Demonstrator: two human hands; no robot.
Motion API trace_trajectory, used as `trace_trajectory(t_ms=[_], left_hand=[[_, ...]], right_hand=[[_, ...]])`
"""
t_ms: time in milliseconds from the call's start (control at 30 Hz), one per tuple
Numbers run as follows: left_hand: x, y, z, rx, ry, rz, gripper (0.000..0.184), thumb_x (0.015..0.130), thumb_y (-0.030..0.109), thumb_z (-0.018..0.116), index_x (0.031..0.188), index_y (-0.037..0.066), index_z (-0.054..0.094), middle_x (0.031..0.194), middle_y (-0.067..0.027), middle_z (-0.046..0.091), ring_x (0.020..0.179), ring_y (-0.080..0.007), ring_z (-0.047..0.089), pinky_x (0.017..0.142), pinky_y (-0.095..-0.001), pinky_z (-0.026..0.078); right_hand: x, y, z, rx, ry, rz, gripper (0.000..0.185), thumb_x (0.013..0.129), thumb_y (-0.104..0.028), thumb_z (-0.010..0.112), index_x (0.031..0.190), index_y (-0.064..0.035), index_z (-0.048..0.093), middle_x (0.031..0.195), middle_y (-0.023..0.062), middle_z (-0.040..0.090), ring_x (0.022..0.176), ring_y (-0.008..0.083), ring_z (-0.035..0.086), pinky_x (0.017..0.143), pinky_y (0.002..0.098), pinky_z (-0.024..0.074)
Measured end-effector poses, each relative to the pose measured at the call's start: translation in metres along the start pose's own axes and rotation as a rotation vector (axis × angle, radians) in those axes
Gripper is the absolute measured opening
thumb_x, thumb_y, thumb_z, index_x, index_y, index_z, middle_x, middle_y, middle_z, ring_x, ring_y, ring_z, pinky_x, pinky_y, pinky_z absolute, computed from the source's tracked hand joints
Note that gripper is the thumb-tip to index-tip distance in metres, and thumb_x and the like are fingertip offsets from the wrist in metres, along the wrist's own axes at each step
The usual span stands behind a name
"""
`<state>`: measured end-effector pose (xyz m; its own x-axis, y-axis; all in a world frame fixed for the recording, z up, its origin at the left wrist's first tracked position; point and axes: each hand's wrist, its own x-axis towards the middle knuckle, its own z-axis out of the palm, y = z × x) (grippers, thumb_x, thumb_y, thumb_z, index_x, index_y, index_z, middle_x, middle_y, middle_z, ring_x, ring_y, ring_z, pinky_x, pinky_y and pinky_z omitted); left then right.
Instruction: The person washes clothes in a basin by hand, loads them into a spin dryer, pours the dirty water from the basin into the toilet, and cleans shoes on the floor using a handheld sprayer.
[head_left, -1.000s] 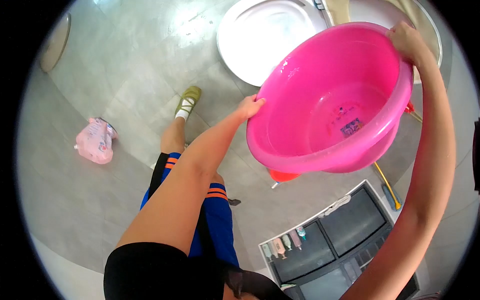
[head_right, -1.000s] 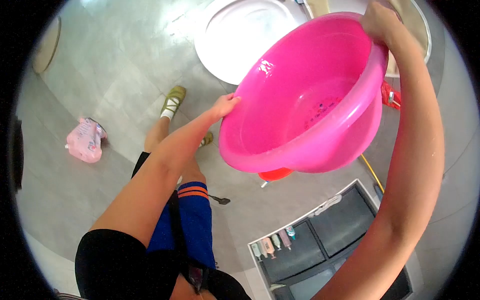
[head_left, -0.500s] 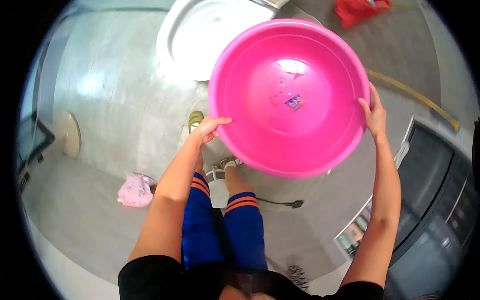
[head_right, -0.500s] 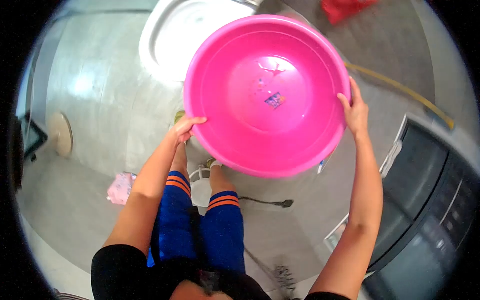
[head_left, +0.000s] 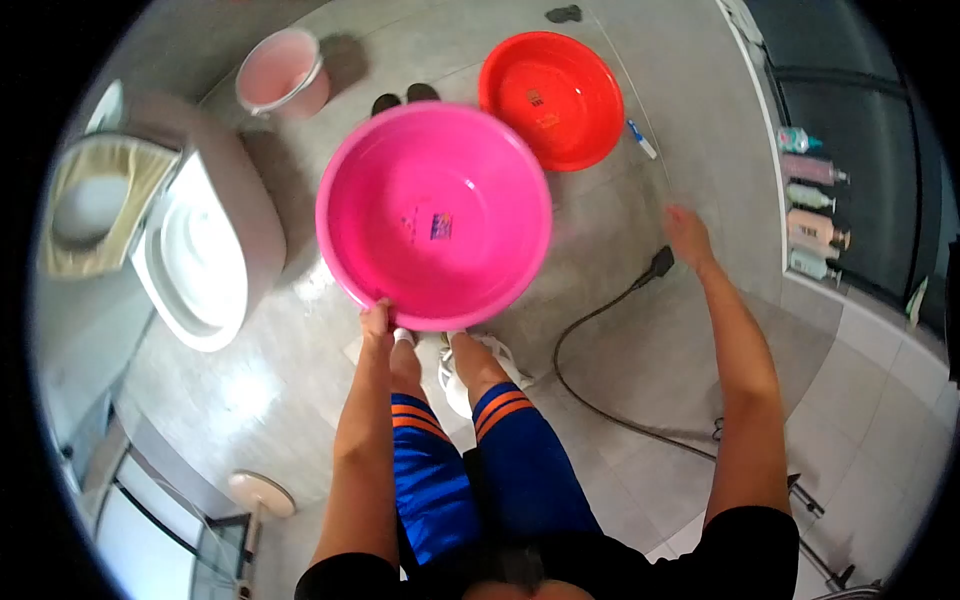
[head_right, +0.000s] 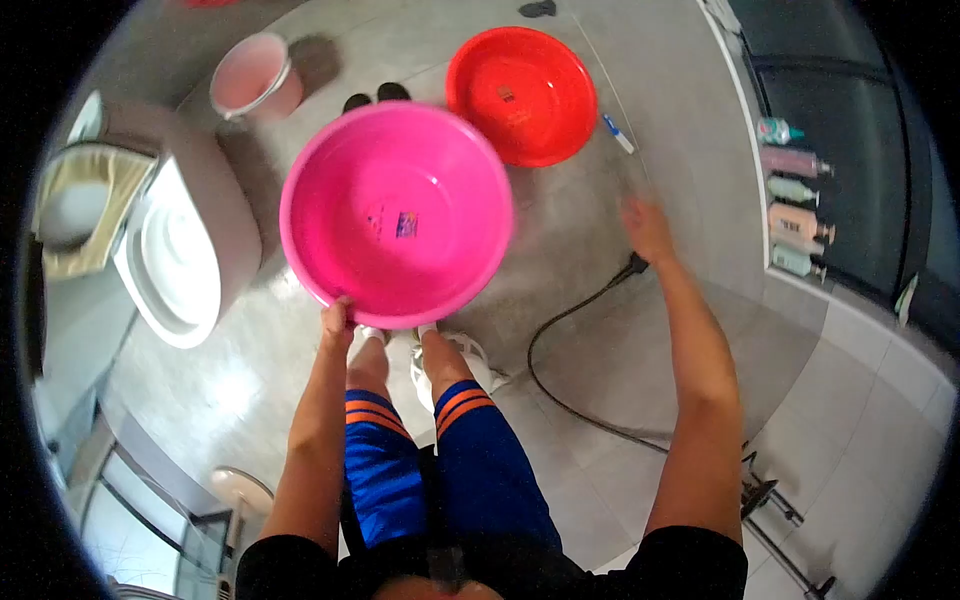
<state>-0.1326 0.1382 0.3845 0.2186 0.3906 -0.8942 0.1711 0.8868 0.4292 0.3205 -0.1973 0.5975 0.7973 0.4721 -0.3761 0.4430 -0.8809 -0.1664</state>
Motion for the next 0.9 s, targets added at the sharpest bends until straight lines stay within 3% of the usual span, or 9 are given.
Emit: trace_trajectory(t_ms=[100,167,233,300,367,533,633,733,900], left_hand=[[0.026,-0.010,-0.010,0.176,0.005,-0.036,0.011,0.072,0.005,0.059,0.083,0.006,0.058,0.062,-0.0023,0.052,0.045,-0.0139,0.048,0.037,-0.0274,0.039],[0.020,-0.003,0.020,0.151,0.157,-0.002,0.014,0.071,0.004,0.059,0.085,0.006,0.058,0.062,-0.0018,0.053,0.045,-0.0138,0.048,0.038,-0.0279,0.040],[0.047,-0.006,-0.003,0.267,0.054,-0.033,0.019,0.070,0.005,0.060,0.089,0.006,0.058,0.068,-0.0023,0.056,0.050,-0.0152,0.052,0.040,-0.0285,0.043],[0.057,-0.002,0.003,0.374,-0.008,-0.070,0.024,0.070,0.004,0.062,0.094,0.006,0.059,0.075,-0.0023,0.058,0.056,-0.0163,0.056,0.044,-0.0290,0.046],[0.059,-0.004,0.019,0.411,-0.021,-0.049,0.025,0.070,0.003,0.062,0.094,0.007,0.059,0.077,-0.0025,0.059,0.059,-0.0166,0.058,0.046,-0.0295,0.048],[0.092,-0.022,0.037,0.592,-0.182,-0.078,0.028,0.073,0.002,0.061,0.101,0.006,0.059,0.086,-0.0030,0.061,0.069,-0.0161,0.060,0.052,-0.0283,0.049],[0.116,-0.051,0.061,0.641,-0.296,-0.063,0.032,0.074,0.001,0.060,0.105,0.003,0.059,0.089,-0.0033,0.062,0.075,-0.0167,0.062,0.059,-0.0288,0.051],[0.105,-0.084,0.121,0.632,-0.349,0.007,0.034,0.074,-0.001,0.061,0.108,0.000,0.058,0.093,-0.0044,0.063,0.082,-0.0183,0.063,0.068,-0.0305,0.053],[0.136,-0.117,0.173,0.782,-0.450,-0.038,0.032,0.074,-0.002,0.062,0.106,-0.002,0.059,0.097,-0.0084,0.064,0.087,-0.0206,0.063,0.078,-0.0332,0.051]], right_hand=[[-0.079,0.097,0.060,0.110,-0.146,0.398,0.038,0.086,-0.021,0.059,0.122,-0.0072,0.056,0.106,0.0108,0.065,0.095,0.0239,0.062,0.086,0.0338,0.0467],[-0.131,0.114,0.090,0.016,-0.169,0.430,0.036,0.087,-0.021,0.059,0.121,-0.0082,0.058,0.096,0.0088,0.067,0.087,0.0215,0.063,0.078,0.0331,0.0495],[-0.188,0.173,0.164,0.245,-0.203,0.637,0.033,0.087,-0.022,0.060,0.117,-0.0097,0.060,0.089,0.0074,0.066,0.077,0.0182,0.064,0.067,0.0317,0.0512],[-0.231,0.169,0.209,0.282,-0.206,0.663,0.032,0.086,-0.022,0.062,0.116,-0.0096,0.061,0.086,0.0075,0.065,0.069,0.0160,0.062,0.059,0.0299,0.0504],[-0.248,0.161,0.245,0.515,-0.284,0.927,0.032,0.085,-0.021,0.063,0.114,-0.0093,0.061,0.085,0.0074,0.065,0.066,0.0165,0.062,0.058,0.0303,0.0504],[-0.253,0.158,0.317,0.653,-0.281,0.932,0.030,0.084,-0.024,0.062,0.111,-0.0100,0.062,0.087,0.0081,0.065,0.072,0.0190,0.062,0.061,0.0308,0.0510],[-0.211,0.179,0.328,0.398,-0.340,0.840,0.034,0.084,-0.026,0.062,0.113,-0.0095,0.061,0.092,0.0093,0.065,0.076,0.0224,0.063,0.069,0.0325,0.0512],[-0.195,0.278,0.449,0.121,-0.140,0.700,0.043,0.086,-0.029,0.061,0.123,-0.0092,0.055,0.111,0.0154,0.062,0.099,0.0283,0.061,0.084,0.0372,0.0482],[-0.118,0.369,0.455,0.426,-0.063,0.921,0.044,0.088,-0.029,0.057,0.123,-0.0045,0.053,0.107,0.0183,0.064,0.100,0.0305,0.061,0.084,0.0392,0.0472]])
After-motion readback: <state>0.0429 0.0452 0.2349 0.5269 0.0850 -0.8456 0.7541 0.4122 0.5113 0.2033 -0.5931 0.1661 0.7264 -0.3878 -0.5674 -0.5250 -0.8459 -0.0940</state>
